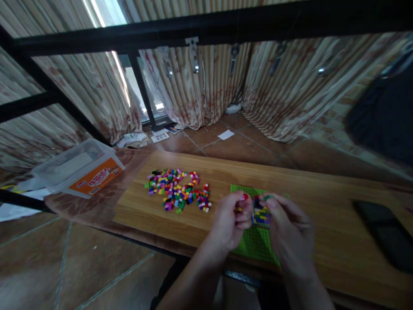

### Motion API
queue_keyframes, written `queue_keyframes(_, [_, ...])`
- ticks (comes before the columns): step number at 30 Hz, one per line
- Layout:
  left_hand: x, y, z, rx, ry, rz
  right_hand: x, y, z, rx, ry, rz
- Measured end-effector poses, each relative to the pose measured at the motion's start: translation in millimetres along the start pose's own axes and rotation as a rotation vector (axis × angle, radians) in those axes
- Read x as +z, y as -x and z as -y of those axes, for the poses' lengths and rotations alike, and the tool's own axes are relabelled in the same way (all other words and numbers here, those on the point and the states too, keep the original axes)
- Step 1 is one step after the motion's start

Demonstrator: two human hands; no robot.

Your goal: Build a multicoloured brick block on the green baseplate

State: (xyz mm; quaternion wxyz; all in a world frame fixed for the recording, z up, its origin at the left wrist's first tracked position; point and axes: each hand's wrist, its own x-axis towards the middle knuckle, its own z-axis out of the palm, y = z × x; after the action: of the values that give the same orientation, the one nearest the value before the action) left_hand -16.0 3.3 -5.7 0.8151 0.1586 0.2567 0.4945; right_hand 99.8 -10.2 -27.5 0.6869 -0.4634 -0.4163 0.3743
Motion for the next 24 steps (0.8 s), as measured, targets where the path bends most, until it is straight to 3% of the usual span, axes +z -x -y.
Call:
queue_keyframes(5, [-7.0, -3, -4, -0.072, 0.086, 0.027, -9, -17, 12, 0.150, -0.200, -0.136])
queue_keyframes(10, [-3.6, -5, 1, -0.026, 0.030, -0.015, -23, -26, 14, 0.249, -0.223, -0.121])
queue_keyframes(18, [-4.7, -12, 8, 0.033, -0.160, -0.116, -47, -33, 10, 0.171, -0.156, -0.183])
queue_keyframes(24, [-6.6, -16, 14, 0.037, -0.283, -0.193, -55, -35, 10, 0.236, -0.142, -0.071])
